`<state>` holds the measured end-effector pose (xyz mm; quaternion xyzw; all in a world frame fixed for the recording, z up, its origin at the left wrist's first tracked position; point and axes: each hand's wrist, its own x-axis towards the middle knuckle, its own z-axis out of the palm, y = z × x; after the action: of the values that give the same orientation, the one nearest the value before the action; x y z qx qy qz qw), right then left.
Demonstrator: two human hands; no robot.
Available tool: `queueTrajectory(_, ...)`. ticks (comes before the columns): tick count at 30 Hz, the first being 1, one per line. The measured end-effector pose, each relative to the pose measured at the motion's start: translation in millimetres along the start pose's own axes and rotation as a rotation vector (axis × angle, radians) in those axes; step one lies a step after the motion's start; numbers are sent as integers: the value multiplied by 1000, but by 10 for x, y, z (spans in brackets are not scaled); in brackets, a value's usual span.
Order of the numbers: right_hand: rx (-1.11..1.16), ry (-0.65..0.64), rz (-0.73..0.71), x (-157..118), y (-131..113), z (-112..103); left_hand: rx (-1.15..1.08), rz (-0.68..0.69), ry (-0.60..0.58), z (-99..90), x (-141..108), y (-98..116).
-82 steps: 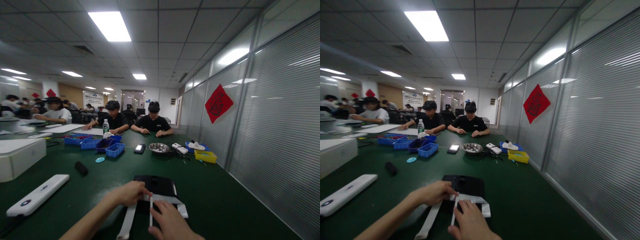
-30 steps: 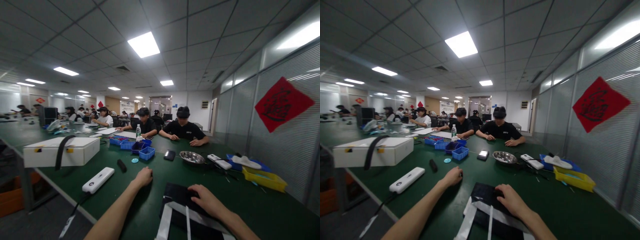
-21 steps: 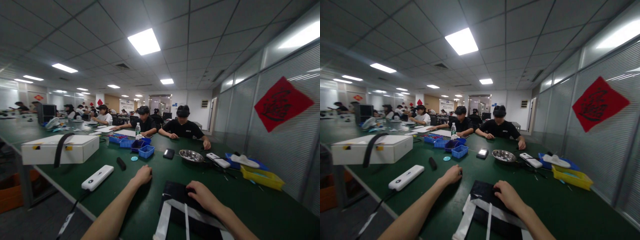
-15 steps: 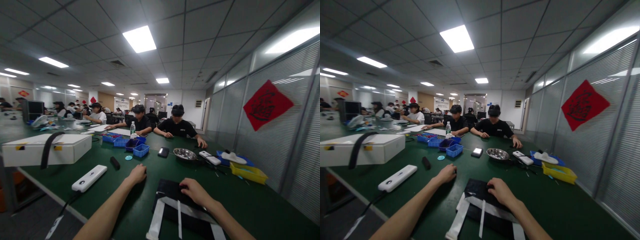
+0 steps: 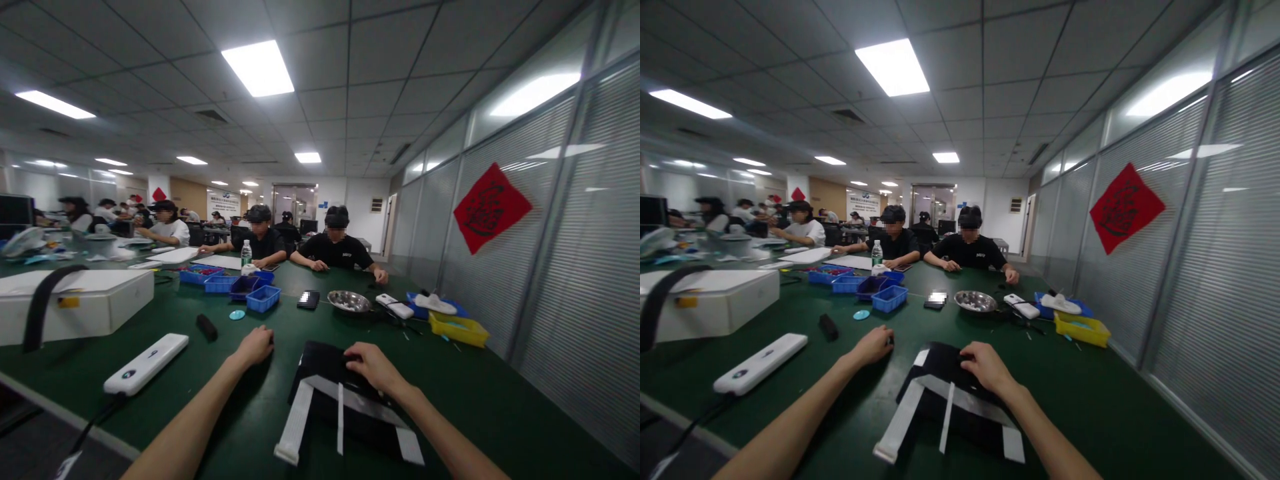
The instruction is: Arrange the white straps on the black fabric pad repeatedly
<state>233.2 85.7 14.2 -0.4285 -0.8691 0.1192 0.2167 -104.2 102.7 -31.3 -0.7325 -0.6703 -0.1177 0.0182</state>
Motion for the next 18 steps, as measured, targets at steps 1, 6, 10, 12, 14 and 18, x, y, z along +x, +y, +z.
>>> queueTrajectory(1, 1, 19, 17, -14, 31, -36, 0, 2, 0, -2, -3, 1)
queueTrajectory(6, -51, 128, 193, -198, 323, -309, -7, 23, -1, -6, -12, 3)
queueTrajectory(10, -116, 197, 377, -510, 709, -622, -16, 37, -5, 23, 7, -17)
queueTrajectory(12, -160, 238, 488, -715, 935, -792, -20, 43, -5, 44, 20, -30)
queueTrajectory(14, -203, 276, 594, -948, 1162, -961, -20, 49, -3, 62, 28, -41)
queueTrajectory(18, -276, 325, 778, -1451, 1541, -1265, -14, 51, 4, 74, 27, -44)
